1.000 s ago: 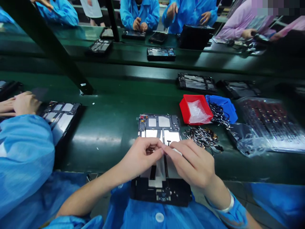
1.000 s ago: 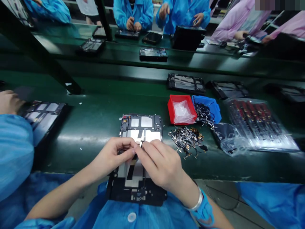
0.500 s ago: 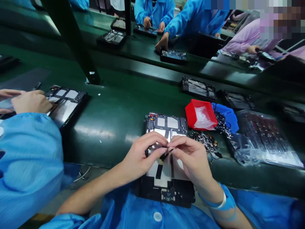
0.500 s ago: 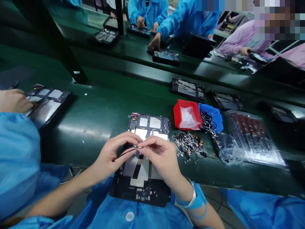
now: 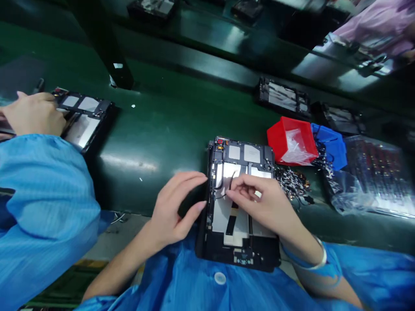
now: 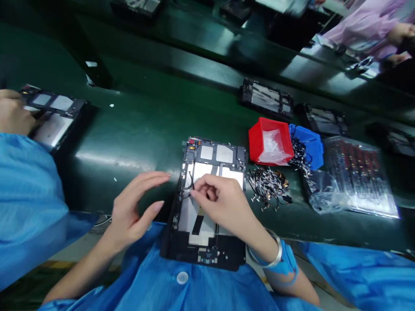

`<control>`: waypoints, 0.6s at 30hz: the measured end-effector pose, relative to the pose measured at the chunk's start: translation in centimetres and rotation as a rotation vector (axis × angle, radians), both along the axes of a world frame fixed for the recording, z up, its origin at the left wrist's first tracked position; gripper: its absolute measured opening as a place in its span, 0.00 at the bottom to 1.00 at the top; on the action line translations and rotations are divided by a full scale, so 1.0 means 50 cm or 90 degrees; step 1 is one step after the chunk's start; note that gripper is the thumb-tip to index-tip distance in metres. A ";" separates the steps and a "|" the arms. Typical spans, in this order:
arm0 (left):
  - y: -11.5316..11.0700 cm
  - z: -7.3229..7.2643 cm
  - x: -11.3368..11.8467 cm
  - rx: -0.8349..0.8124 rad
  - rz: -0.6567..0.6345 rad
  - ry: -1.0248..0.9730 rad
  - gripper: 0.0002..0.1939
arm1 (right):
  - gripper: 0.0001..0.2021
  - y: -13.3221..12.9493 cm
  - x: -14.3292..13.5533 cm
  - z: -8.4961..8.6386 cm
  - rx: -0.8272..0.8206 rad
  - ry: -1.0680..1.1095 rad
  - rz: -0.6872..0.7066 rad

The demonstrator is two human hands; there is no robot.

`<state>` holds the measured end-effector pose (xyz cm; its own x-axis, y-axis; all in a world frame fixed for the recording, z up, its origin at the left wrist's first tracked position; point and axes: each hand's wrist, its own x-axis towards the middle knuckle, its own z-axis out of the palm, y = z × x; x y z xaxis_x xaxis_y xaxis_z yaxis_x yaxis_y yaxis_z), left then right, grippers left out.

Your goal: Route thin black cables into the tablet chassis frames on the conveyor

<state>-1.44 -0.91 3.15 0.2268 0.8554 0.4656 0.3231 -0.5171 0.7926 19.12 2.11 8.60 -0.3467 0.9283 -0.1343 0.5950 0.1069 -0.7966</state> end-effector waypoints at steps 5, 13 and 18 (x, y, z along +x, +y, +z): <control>-0.016 -0.062 -0.023 0.093 -0.022 0.090 0.18 | 0.09 0.005 -0.010 -0.021 -0.182 0.054 -0.102; -0.010 -0.078 -0.019 0.202 -0.078 0.246 0.22 | 0.08 -0.018 -0.029 -0.019 -0.086 -0.081 -0.139; -0.005 -0.073 -0.007 0.239 -0.046 0.280 0.19 | 0.08 -0.017 -0.029 -0.020 -0.088 -0.084 -0.134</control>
